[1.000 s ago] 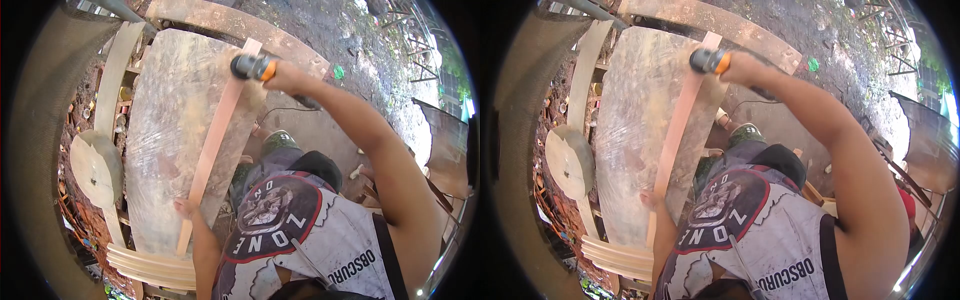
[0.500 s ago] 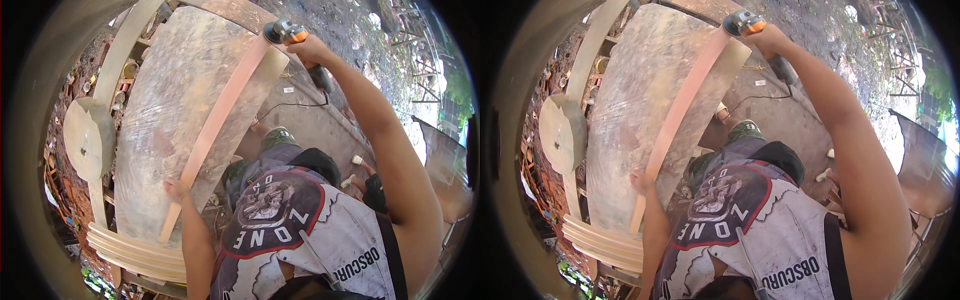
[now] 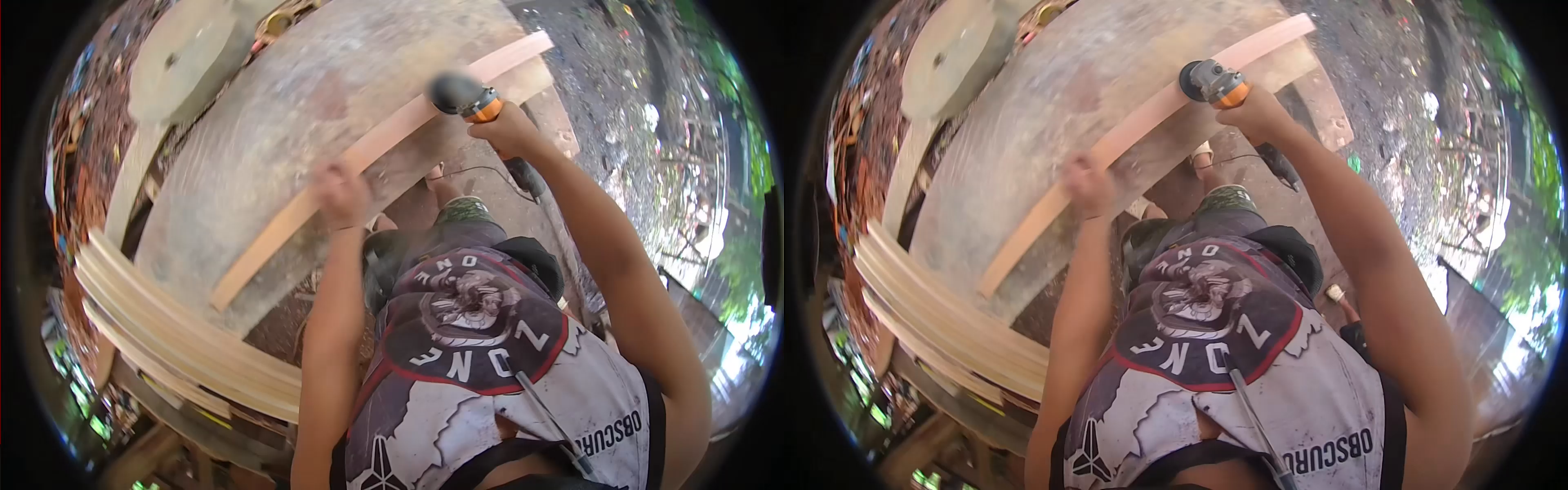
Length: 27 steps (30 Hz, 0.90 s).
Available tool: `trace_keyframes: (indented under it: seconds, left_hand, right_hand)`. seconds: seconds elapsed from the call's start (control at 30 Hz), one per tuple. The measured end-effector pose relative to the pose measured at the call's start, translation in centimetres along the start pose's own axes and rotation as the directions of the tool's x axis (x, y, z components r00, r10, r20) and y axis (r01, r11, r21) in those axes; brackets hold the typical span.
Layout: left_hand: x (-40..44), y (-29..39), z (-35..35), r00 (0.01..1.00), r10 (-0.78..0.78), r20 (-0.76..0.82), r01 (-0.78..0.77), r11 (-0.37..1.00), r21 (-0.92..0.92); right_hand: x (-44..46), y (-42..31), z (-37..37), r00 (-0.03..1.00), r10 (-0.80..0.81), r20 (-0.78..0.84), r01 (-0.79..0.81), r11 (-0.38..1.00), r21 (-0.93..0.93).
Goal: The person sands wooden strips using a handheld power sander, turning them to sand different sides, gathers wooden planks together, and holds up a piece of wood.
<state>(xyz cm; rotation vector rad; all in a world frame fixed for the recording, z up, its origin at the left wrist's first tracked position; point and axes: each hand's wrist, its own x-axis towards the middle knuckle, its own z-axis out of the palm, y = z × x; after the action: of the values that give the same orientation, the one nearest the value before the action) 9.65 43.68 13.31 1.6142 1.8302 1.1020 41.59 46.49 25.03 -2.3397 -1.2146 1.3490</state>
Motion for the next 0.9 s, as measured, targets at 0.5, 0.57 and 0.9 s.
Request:
trace_keyframes:
  seconds: [0.5, 0.57, 0.9]
  left_hand:
    - [-6.9, 2.8, -10.9, 0.549, -0.555, 0.626, 0.780, 0.071, -0.621]
    - [-6.9, 2.1, -12.6, 0.540, -0.615, 0.574, 0.756, 0.056, -0.652]
    - [-4.2, 7.6, -2.4, 0.637, -0.575, 0.513, 0.735, 0.253, -0.629]
  right_hand:
    - [-9.9, -12.5, 21.4, 0.807, -0.321, 0.495, 0.501, 0.817, -0.287]
    - [-9.8, -13.0, 22.5, 0.714, -0.427, 0.555, 0.613, 0.764, -0.201]
    - [-3.7, -4.7, 13.4, 0.787, -0.409, 0.463, 0.504, 0.858, -0.098]
